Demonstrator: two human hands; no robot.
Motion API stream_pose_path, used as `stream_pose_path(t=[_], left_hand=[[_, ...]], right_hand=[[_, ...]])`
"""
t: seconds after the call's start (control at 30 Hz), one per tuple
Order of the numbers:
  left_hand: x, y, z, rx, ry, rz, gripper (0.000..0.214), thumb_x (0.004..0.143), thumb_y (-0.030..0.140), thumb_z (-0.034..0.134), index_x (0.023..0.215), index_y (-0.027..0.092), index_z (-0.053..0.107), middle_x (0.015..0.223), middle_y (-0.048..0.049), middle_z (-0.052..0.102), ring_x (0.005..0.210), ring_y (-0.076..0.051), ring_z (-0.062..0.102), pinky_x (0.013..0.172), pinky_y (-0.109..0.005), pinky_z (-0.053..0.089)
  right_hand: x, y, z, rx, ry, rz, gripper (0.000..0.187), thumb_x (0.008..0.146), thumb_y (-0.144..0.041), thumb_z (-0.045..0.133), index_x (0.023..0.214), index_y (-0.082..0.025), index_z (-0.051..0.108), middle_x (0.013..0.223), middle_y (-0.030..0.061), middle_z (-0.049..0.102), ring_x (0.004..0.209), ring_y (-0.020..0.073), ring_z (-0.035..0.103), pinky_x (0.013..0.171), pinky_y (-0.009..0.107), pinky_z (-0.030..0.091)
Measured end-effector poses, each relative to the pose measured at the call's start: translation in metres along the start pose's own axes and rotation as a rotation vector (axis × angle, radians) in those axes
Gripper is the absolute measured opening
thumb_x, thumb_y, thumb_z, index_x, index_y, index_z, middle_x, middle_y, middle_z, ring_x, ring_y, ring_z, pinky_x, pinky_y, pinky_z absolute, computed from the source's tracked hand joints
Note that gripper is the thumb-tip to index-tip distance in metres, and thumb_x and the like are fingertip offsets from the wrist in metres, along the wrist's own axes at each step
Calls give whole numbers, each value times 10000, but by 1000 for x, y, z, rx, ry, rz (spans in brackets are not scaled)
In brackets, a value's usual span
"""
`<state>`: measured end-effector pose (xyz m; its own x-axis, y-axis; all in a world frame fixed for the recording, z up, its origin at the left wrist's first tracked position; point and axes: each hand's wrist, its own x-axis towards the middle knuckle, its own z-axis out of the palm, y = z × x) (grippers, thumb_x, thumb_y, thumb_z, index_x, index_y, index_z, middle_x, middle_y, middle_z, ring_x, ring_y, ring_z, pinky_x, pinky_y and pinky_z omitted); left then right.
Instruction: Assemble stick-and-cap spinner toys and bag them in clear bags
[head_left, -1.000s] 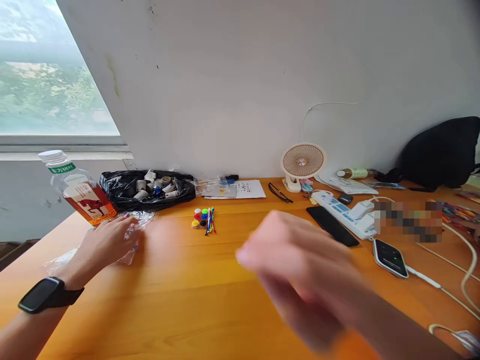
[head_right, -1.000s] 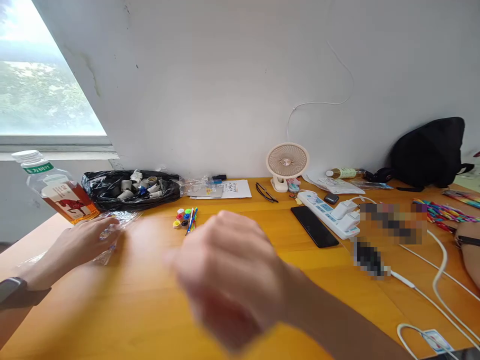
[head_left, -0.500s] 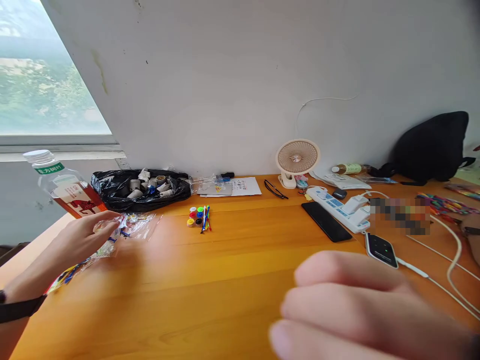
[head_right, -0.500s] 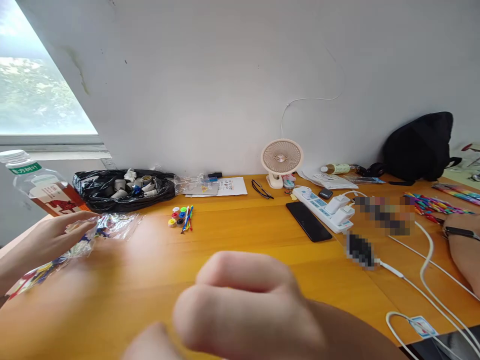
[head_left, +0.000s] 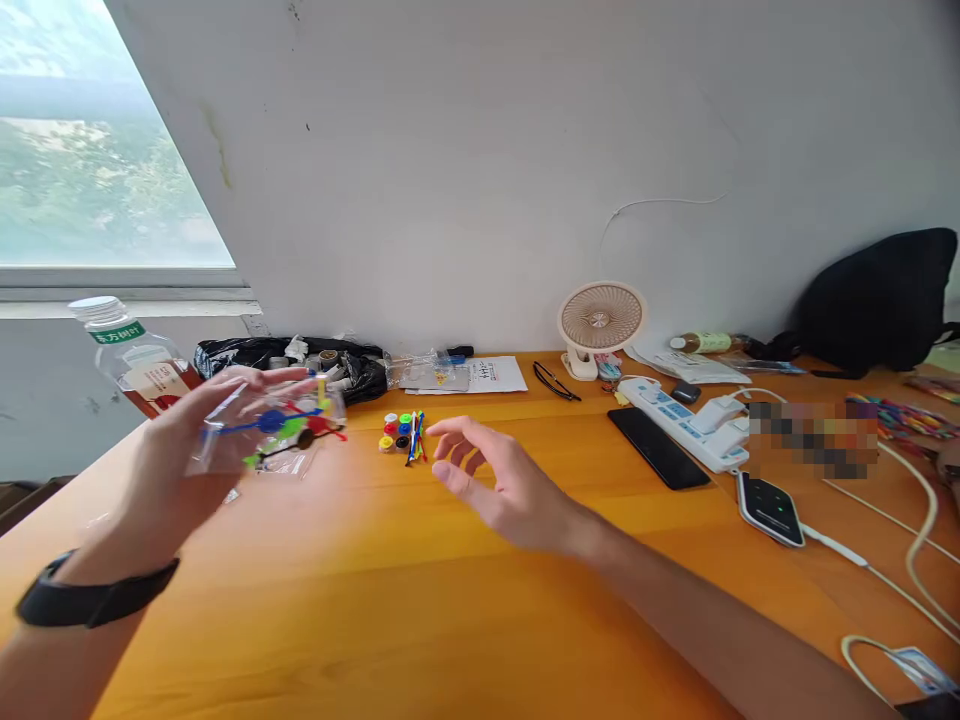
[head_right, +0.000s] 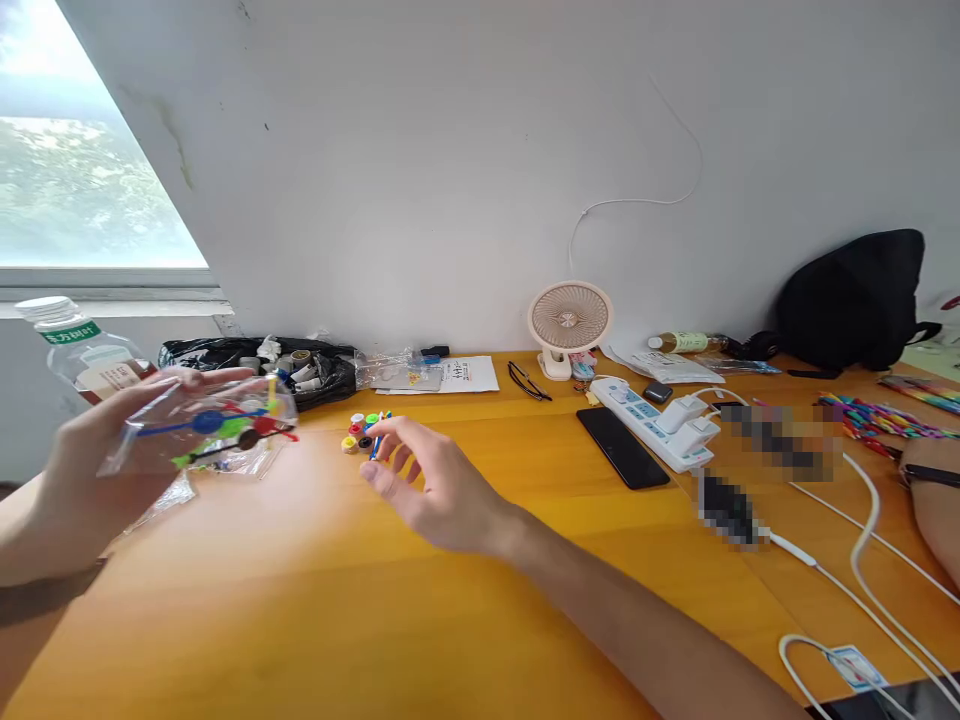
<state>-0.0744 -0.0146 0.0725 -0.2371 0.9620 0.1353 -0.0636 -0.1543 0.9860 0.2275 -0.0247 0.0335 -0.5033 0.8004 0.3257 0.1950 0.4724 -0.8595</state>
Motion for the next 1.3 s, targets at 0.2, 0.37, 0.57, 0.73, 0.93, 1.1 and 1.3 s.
stream_pose_path(t=[0.2,0.37,0.57,0.73,0.93,1.1,1.3], left_hand=[[-8,-36,93,-329,-528,-115,202,806,240,740,860,227,545,1449,-27,666,1389,-325,595,1011,-435,581],[-1,-74,136,18,-523,-116,413,845,273,705,1246,276,605,1256,-60,693,1149,-263,688,954,-408,579],[19,-139,150,223,-523,-28,508,798,163,639,1296,220,558,1240,-111,658,1022,-223,710,933,-417,588],[12,-167,154,372,-498,133,445,888,257,646,1324,221,559,1314,-130,655,1107,-239,681,989,-442,572],[-6,-168,153,441,-513,236,622,947,444,695,1489,236,471,1570,-160,523,1359,-311,580,1148,-508,472],[-8,-171,153,553,-532,330,688,933,429,723,1530,226,449,1542,-161,539,1423,-342,508,1186,-542,424],[-12,-169,155,640,-553,487,533,946,337,693,1455,267,550,1443,-115,605,1368,-349,499,1175,-554,425]], right_hand=[[1,64,-9,818,22,391,455,908,-583,764,1197,-249,652,1221,75,690,1005,212,721,851,357,593],[-15,91,-50,627,416,401,414,773,-531,892,914,-204,680,935,23,709,691,127,621,641,258,518],[-26,111,-110,10,595,284,450,905,-657,687,949,-209,687,853,47,671,709,194,574,608,297,452],[-11,98,-132,-452,508,167,475,1039,-538,444,743,-210,616,768,59,620,756,230,578,711,345,439],[16,56,-130,-638,321,88,377,1035,-385,484,857,-182,747,901,86,714,900,232,640,842,333,450],[37,39,-153,-670,386,74,273,966,-358,589,861,-167,752,786,69,723,796,231,635,735,329,436],[83,71,-172,-306,683,80,248,862,-148,577,1089,-177,673,850,44,718,731,160,603,680,282,450]])
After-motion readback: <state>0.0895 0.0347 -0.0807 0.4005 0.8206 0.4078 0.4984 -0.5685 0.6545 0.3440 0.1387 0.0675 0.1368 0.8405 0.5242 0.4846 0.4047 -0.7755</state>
